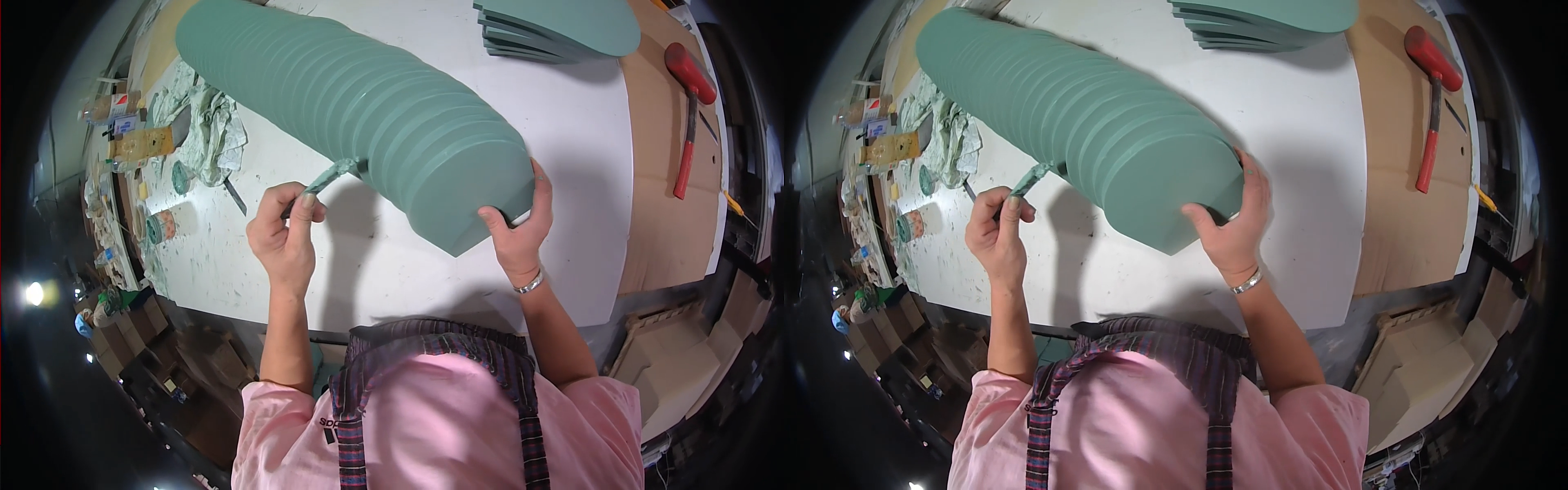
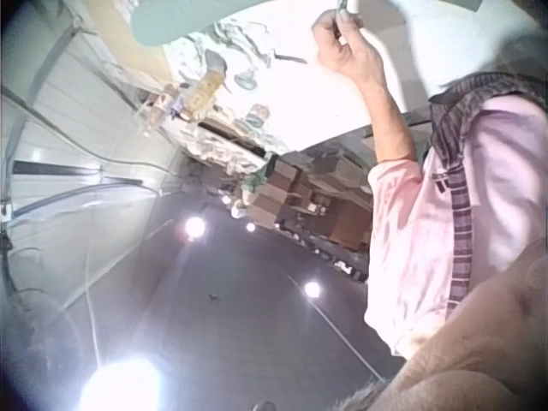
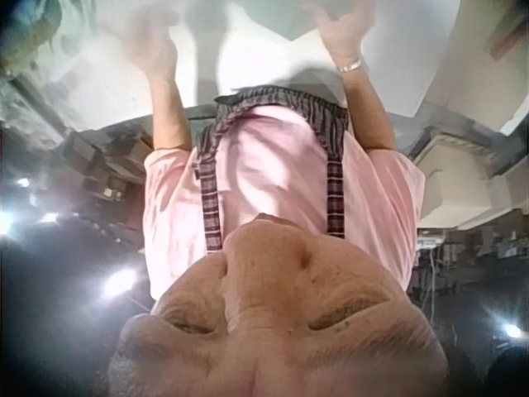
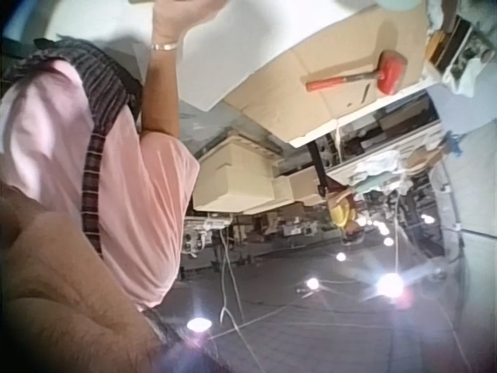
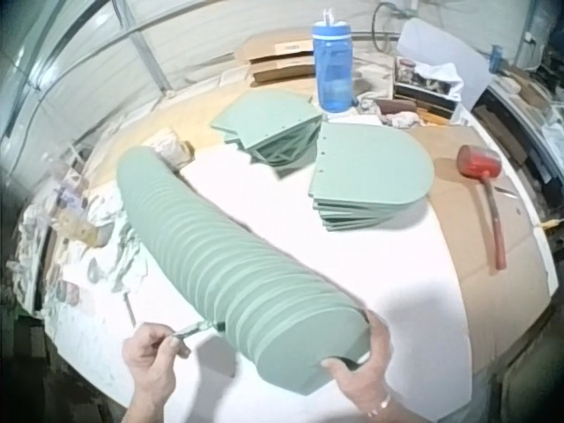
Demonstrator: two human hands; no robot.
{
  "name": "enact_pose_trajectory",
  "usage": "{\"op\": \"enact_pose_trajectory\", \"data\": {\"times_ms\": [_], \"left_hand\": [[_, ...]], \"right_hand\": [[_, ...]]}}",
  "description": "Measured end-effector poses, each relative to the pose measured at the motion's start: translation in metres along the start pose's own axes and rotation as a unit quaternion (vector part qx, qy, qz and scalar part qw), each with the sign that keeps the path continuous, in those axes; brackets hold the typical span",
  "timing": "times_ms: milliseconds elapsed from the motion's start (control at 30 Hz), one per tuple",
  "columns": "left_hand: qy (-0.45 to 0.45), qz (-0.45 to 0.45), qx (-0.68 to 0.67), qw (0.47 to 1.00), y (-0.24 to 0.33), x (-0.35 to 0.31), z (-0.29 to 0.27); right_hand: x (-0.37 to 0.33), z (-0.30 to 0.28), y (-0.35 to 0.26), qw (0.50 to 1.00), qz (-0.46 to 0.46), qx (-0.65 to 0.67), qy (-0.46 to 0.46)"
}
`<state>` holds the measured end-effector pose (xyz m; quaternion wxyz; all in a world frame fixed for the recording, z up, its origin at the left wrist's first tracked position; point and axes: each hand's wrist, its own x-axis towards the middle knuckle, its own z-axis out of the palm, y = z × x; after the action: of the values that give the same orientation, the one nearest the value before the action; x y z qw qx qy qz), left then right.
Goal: The person peels thin excess material strips from the edges of a stack of green foam components and wipes the surfaces with a cloth.
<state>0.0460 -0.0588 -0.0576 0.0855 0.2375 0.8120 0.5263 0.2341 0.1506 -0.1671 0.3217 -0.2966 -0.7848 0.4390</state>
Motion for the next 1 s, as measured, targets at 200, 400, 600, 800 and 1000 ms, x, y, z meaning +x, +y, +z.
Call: {"op": "enact_pose_trajectory", "data": {"times_ms": [200, 400, 600, 800, 1000], "left_hand": [[-0.021, 0.048, 0.062, 0.997, -0.007, -0.004, 0.007], [0.01, 0.116, 0.127, 0.985, -0.003, 0.005, 0.014], [0.032, 0.172, 0.127, 0.976, -0.009, 0.008, 0.013], [0.001, 0.195, 0.216, 0.957, -0.006, 0.01, 0.01], [-0.009, 0.214, 0.197, 0.957, -0.011, 0.012, 0.012]], "right_hand": [[-0.003, 0.003, 0.004, 1.0, 0.002, 0.011, 0.002], [-0.005, 0.003, 0.005, 1.0, 0.02, 0.008, -0.006], [-0.005, 0.003, 0.008, 1.0, 0.007, 0.01, 0.0], [-0.005, 0.003, 0.007, 1.0, -0.013, 0.009, 0.001], [-0.007, 0.005, 0.01, 1.0, -0.02, -0.006, -0.006]]}}
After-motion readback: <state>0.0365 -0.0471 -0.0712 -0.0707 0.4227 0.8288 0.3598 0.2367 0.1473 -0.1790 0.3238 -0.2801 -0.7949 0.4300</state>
